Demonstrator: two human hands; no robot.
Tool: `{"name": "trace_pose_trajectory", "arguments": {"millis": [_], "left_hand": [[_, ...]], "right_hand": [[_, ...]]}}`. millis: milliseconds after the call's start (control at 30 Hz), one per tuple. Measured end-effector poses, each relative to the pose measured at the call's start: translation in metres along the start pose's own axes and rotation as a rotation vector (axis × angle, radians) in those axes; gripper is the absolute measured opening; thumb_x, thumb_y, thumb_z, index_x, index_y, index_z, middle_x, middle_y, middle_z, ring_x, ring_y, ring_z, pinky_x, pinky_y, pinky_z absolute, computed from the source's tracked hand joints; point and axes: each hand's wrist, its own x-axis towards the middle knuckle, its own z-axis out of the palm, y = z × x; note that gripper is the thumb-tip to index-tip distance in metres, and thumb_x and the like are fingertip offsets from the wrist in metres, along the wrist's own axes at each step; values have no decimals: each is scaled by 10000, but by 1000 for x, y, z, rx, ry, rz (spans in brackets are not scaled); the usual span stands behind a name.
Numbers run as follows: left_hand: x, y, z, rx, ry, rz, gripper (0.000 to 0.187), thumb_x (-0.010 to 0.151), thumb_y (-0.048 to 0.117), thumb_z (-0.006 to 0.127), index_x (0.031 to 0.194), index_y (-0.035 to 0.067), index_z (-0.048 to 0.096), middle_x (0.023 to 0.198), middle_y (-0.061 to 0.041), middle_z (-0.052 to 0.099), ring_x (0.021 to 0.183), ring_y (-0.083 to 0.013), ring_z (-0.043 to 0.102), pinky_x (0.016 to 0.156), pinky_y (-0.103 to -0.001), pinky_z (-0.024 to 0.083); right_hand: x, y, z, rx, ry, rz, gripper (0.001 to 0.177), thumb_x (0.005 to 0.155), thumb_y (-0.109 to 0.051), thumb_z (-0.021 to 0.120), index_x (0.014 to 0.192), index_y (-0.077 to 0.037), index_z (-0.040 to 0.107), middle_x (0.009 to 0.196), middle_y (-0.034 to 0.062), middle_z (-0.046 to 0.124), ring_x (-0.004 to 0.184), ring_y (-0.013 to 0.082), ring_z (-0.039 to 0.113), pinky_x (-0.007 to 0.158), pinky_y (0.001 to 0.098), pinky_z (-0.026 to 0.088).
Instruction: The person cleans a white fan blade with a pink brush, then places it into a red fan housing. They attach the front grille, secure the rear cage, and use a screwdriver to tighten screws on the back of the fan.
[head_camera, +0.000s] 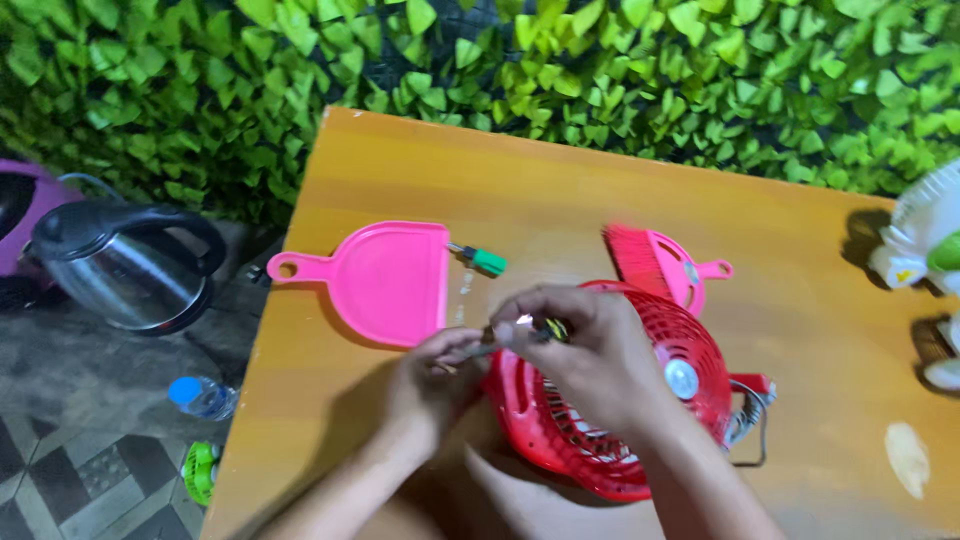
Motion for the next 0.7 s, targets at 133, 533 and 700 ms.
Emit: {"name": "trace_pose_trajectory", "arguments": {"millis": [133,533,700], "left_hand": [[-31,54,0,-96,-273,70,241,987,115,638,1112,-69,731,1005,-89,783,948,-130,714,938,-294,559],[-78,44,47,-32,-308,18,192,989,161,634,1031,-21,676,962,-111,776,916,-155,719,895,-311,565],[-83,19,44,50,-330,11,190,967,167,632,1047,10,702,908,-89,782,836,-133,696,800,-285,560]], "right_hand": [[-43,13,-9,158,78,51,114,868,-79,754,947,-5,790,864,21,798,808,76,704,757,260,587],[-102,37,-34,-370,194,-434,166,785,-191,839,917,-127,760,819,43,749,794,237,719,744,388,477],[-117,44,-33,-447,221,-561,215,752,-182,824,938,-127,731,905,31,739,892,245,703,814,407,459]]}}
